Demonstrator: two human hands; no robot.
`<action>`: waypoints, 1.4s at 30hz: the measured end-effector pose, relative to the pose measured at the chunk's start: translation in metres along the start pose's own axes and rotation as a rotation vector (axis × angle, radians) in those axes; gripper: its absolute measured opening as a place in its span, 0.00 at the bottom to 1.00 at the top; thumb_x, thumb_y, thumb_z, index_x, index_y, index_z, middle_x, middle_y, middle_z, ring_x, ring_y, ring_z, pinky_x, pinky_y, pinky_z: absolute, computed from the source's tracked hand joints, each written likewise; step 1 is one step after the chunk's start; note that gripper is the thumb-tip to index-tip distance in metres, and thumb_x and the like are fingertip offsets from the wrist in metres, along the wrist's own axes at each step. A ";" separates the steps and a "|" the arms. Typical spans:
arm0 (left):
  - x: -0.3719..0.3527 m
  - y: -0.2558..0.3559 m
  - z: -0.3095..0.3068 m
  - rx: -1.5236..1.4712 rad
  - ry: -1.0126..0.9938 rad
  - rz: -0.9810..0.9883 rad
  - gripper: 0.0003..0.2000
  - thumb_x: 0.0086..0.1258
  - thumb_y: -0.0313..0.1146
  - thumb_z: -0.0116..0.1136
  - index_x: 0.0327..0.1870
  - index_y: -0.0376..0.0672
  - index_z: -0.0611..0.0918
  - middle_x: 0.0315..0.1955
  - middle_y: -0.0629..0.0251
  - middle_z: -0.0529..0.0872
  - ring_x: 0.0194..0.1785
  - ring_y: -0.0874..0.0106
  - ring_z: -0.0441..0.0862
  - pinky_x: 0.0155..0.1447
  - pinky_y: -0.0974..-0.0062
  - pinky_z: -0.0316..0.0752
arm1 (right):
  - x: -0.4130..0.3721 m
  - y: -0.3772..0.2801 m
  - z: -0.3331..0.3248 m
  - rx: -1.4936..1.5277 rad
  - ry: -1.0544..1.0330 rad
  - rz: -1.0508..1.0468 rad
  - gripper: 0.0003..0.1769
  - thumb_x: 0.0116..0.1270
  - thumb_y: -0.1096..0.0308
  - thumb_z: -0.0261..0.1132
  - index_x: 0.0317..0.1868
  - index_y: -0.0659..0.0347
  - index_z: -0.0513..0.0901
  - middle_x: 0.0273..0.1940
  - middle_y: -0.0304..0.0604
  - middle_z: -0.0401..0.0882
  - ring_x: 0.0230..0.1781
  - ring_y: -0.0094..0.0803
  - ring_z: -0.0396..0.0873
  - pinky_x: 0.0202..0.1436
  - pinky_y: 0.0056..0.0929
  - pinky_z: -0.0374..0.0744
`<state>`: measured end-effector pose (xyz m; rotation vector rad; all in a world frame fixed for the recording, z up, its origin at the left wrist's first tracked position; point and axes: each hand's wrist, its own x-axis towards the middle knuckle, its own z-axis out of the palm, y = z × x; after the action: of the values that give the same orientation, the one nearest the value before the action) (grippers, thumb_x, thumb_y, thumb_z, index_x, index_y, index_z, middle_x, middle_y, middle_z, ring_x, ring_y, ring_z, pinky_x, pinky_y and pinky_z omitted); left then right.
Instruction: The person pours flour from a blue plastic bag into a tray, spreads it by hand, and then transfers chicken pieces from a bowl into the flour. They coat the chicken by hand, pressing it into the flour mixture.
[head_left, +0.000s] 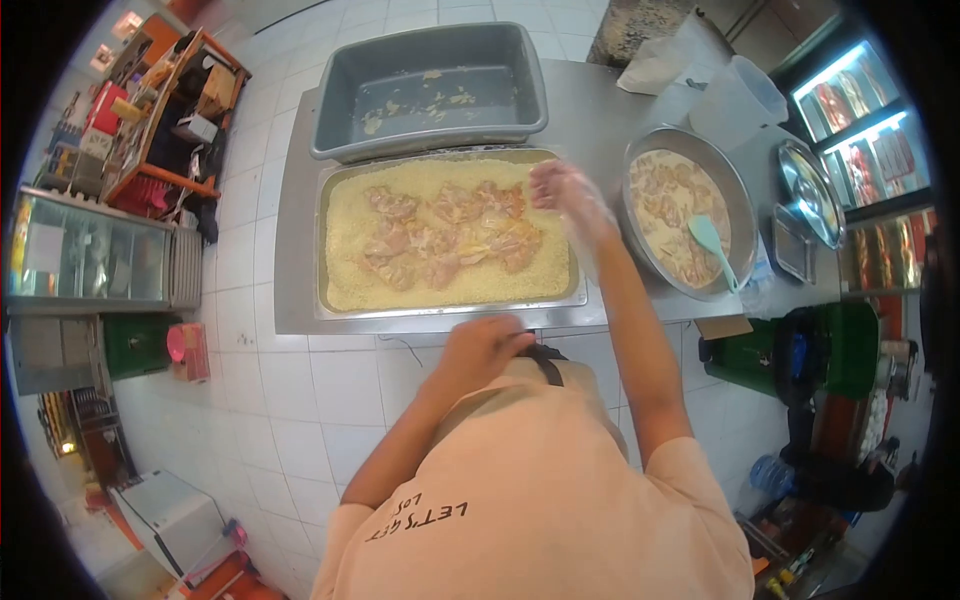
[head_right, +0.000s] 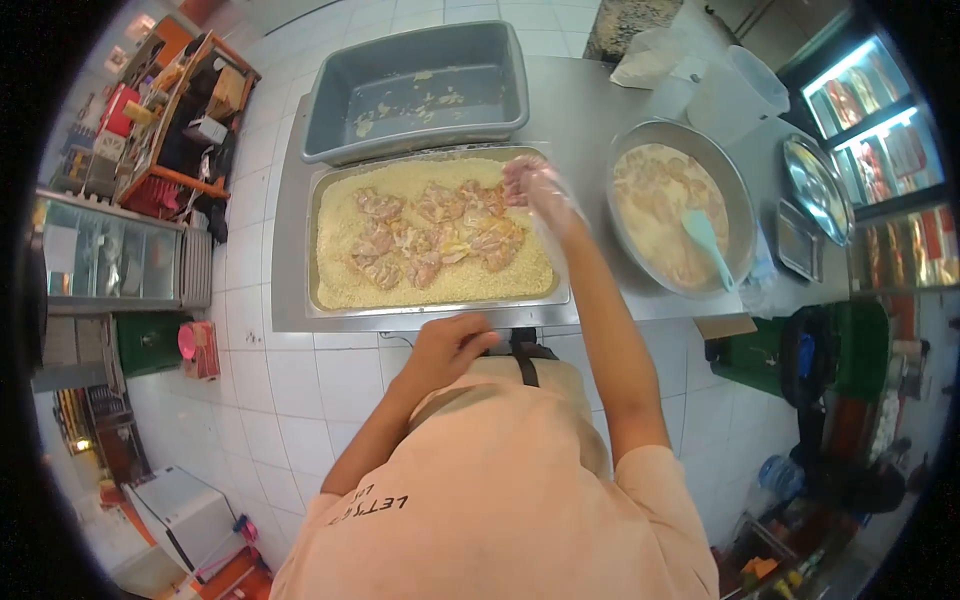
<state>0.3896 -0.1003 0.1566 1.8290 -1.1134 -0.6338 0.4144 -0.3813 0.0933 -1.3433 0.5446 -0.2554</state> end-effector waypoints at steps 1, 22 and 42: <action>-0.010 -0.010 -0.004 -0.023 0.040 -0.107 0.09 0.67 0.35 0.61 0.30 0.39 0.80 0.21 0.63 0.78 0.22 0.72 0.74 0.28 0.74 0.68 | 0.026 0.028 -0.001 -0.164 0.026 0.101 0.16 0.62 0.64 0.56 0.48 0.61 0.81 0.41 0.46 0.82 0.40 0.36 0.79 0.48 0.34 0.79; -0.466 -0.380 0.032 -0.028 0.125 -1.246 0.17 0.72 0.42 0.49 0.31 0.36 0.79 0.27 0.57 0.82 0.28 0.67 0.77 0.31 0.67 0.70 | 0.046 0.027 0.062 -0.947 0.251 0.548 0.43 0.51 0.48 0.71 0.65 0.61 0.71 0.61 0.52 0.74 0.63 0.40 0.72 0.64 0.32 0.69; -0.207 -0.352 -0.102 -0.348 0.188 -0.829 0.13 0.60 0.28 0.51 0.45 0.36 0.80 0.37 0.58 0.84 0.38 0.67 0.80 0.41 0.72 0.73 | 0.015 0.041 0.038 -1.254 0.138 0.603 0.26 0.59 0.57 0.61 0.56 0.59 0.78 0.56 0.57 0.76 0.56 0.49 0.76 0.59 0.38 0.74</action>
<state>0.5244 0.2007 -0.1049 1.9445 -0.0603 -1.0184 0.4414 -0.3470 0.0549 -2.2568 1.3052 0.6082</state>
